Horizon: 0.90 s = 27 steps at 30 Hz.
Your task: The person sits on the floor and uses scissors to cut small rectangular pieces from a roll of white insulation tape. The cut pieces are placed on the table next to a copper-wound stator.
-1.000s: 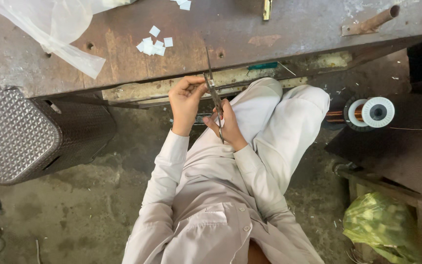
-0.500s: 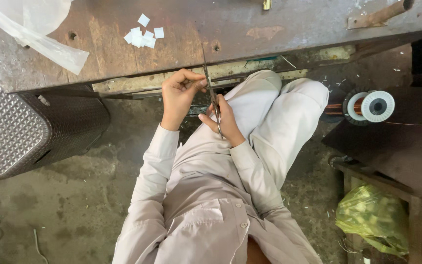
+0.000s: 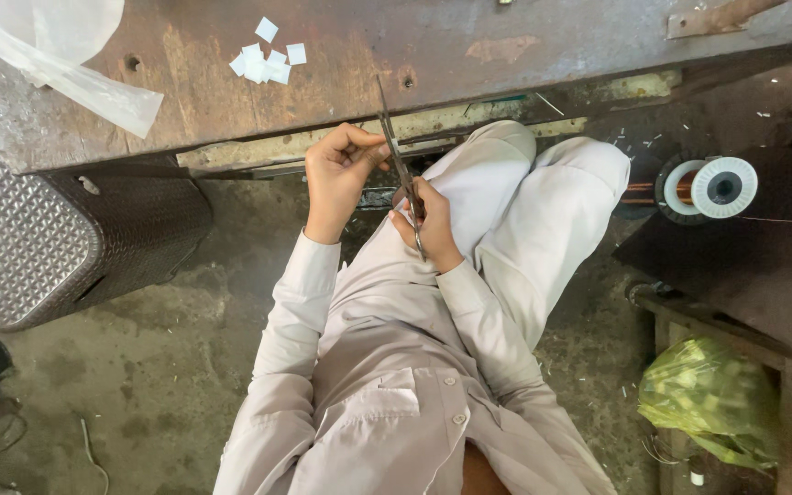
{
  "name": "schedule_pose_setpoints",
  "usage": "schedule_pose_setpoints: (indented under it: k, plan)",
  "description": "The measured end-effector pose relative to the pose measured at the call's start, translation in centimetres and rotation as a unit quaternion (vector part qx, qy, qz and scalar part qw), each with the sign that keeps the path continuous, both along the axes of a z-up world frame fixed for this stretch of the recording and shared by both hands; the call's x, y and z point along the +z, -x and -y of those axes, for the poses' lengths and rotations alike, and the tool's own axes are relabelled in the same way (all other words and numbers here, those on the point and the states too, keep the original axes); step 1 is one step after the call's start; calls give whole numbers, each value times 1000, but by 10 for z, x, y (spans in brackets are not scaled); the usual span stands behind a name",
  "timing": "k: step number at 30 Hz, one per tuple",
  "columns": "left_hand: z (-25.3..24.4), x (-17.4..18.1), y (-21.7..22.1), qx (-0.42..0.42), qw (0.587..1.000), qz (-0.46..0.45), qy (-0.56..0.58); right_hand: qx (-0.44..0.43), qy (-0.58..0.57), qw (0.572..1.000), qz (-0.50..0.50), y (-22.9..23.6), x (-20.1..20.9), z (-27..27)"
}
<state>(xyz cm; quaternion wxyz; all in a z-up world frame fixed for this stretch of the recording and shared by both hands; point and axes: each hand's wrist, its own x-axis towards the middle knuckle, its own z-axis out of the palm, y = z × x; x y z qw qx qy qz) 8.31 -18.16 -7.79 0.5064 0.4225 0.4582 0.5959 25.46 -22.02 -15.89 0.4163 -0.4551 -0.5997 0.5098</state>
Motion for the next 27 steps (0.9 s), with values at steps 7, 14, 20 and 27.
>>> schedule_pose_setpoints:
  k: [7, 14, 20, 27]
  plan:
    - [-1, -2, -1, 4, 1000, 2, -8, 6, -53, 999, 2, 4, 17, -3]
    - [3, -3, 0, -10, 1000, 10, 5, -5, -1, 1000, -17, 5, 25, -3]
    - [0, -3, 5, -26, 999, 13, 16, -7, 16, 1000, 4, 3, 20, 0]
    - [-1, -5, 9, -25, 1000, 7, 13, 23, -101, 994, 17, 11, 25, -5]
